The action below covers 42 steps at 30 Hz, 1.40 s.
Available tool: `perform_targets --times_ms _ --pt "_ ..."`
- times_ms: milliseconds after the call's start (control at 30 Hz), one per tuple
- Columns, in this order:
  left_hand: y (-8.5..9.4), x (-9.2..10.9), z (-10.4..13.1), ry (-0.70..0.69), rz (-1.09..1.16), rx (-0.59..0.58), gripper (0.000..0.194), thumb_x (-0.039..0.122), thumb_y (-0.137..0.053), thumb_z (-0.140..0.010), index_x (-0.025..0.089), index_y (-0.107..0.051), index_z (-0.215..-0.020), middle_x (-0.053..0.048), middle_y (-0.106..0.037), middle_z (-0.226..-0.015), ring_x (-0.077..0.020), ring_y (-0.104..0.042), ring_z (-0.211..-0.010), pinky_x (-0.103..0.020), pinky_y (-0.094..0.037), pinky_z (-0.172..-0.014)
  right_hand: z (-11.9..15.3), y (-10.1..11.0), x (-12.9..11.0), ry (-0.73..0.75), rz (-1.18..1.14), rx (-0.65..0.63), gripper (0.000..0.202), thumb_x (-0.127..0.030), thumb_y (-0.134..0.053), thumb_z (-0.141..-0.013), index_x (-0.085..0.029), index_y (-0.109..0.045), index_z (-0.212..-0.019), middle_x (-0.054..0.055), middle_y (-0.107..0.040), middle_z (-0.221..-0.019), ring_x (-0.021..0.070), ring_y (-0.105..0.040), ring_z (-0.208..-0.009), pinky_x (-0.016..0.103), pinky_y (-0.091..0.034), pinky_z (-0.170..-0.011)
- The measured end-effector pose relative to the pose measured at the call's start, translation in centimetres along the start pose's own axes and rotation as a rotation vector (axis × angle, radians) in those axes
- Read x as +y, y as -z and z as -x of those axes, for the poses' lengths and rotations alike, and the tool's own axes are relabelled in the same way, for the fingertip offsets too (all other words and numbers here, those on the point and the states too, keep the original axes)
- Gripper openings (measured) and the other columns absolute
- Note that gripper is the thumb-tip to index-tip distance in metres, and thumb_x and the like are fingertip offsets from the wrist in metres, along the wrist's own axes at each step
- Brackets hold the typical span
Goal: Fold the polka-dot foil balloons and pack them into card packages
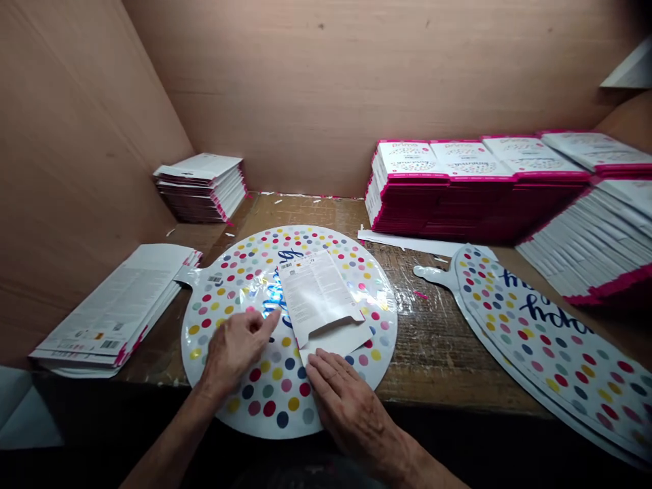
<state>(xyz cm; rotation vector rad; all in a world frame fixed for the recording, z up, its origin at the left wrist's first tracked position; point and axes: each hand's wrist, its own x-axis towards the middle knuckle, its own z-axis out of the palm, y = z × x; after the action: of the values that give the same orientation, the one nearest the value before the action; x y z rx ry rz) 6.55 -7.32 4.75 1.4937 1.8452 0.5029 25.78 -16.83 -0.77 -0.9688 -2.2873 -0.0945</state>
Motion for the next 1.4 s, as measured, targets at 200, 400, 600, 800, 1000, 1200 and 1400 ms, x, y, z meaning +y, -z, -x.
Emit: perform_targets --times_ms 200,400,600,800,1000,1200,1400 --pt "-4.8 2.2 -2.6 -0.869 -0.437 0.045 0.042 0.038 -0.048 -0.094 0.015 -0.059 -0.127 -0.012 -0.06 -0.136 -0.0314 -0.049 -0.131 -0.047 -0.04 -0.107 1.1 2.8 2.8 -0.081 -0.042 0.117 0.017 -0.013 -0.052 -0.093 -0.016 -0.065 -0.104 0.008 -0.073 -0.098 0.0187 -0.066 -0.095 0.035 -0.052 -0.088" --pt "-7.9 1.7 -2.8 -1.019 -0.536 -0.131 0.045 0.037 -0.037 -0.099 0.017 -0.051 -0.138 -0.012 -0.048 -0.148 -0.0339 -0.036 -0.141 -0.058 -0.031 -0.112 1.6 3.8 6.2 -0.16 0.16 -0.102 0.014 -0.021 -0.053 -0.097 -0.02 -0.067 -0.097 0.005 -0.069 -0.091 0.0189 -0.058 -0.085 0.037 -0.043 -0.088" --pt "-7.7 1.6 -2.3 -1.022 -0.527 -0.161 0.043 0.034 -0.038 -0.098 0.018 -0.052 -0.136 -0.013 -0.049 -0.147 -0.0339 -0.037 -0.139 -0.06 -0.032 -0.111 1.5 3.5 6.7 -0.024 0.197 -0.245 0.017 -0.022 -0.051 -0.098 -0.017 -0.064 -0.09 0.005 -0.065 -0.087 0.0191 -0.053 -0.08 0.035 -0.041 -0.081" --pt "-7.6 2.5 -2.4 -0.981 -0.544 -0.202 0.046 0.034 -0.038 -0.097 0.015 -0.051 -0.137 -0.014 -0.048 -0.146 -0.0365 -0.034 -0.139 -0.058 -0.033 -0.112 0.0 2.6 7.1 0.019 0.266 -0.35 0.027 -0.038 -0.053 -0.098 -0.014 -0.062 -0.088 0.008 -0.064 -0.088 0.0222 -0.054 -0.084 0.036 -0.042 -0.08" --pt "-8.3 3.3 -2.2 -1.043 -0.539 -0.199 0.044 0.036 -0.037 -0.097 0.016 -0.051 -0.134 -0.014 -0.049 -0.143 -0.0365 -0.034 -0.137 -0.06 -0.034 -0.11 2.5 5.1 6.1 0.079 0.21 -0.467 0.03 -0.04 -0.051 -0.099 -0.016 -0.059 -0.082 0.005 -0.06 -0.079 0.0198 -0.053 -0.075 0.035 -0.04 -0.071" --pt "-8.4 4.2 -1.5 -1.094 -0.529 -0.252 0.037 0.034 -0.039 -0.097 0.018 -0.055 -0.127 -0.014 -0.053 -0.138 -0.0346 -0.04 -0.131 -0.059 -0.036 -0.108 3.9 5.8 5.7 -0.091 0.145 -0.176 0.026 -0.033 -0.05 -0.1 -0.018 -0.061 -0.082 0.004 -0.064 -0.083 0.0181 -0.054 -0.077 0.032 -0.039 -0.071" --pt "-8.4 3.4 -1.7 -1.079 -0.494 -0.241 0.042 0.036 -0.042 -0.096 0.016 -0.054 -0.132 -0.014 -0.052 -0.141 -0.034 -0.038 -0.135 -0.056 -0.033 -0.112 2.6 3.4 5.8 -0.054 0.212 -0.186 0.02 -0.03 -0.052 -0.099 -0.015 -0.062 -0.091 0.005 -0.064 -0.088 0.0201 -0.055 -0.081 0.033 -0.042 -0.078"
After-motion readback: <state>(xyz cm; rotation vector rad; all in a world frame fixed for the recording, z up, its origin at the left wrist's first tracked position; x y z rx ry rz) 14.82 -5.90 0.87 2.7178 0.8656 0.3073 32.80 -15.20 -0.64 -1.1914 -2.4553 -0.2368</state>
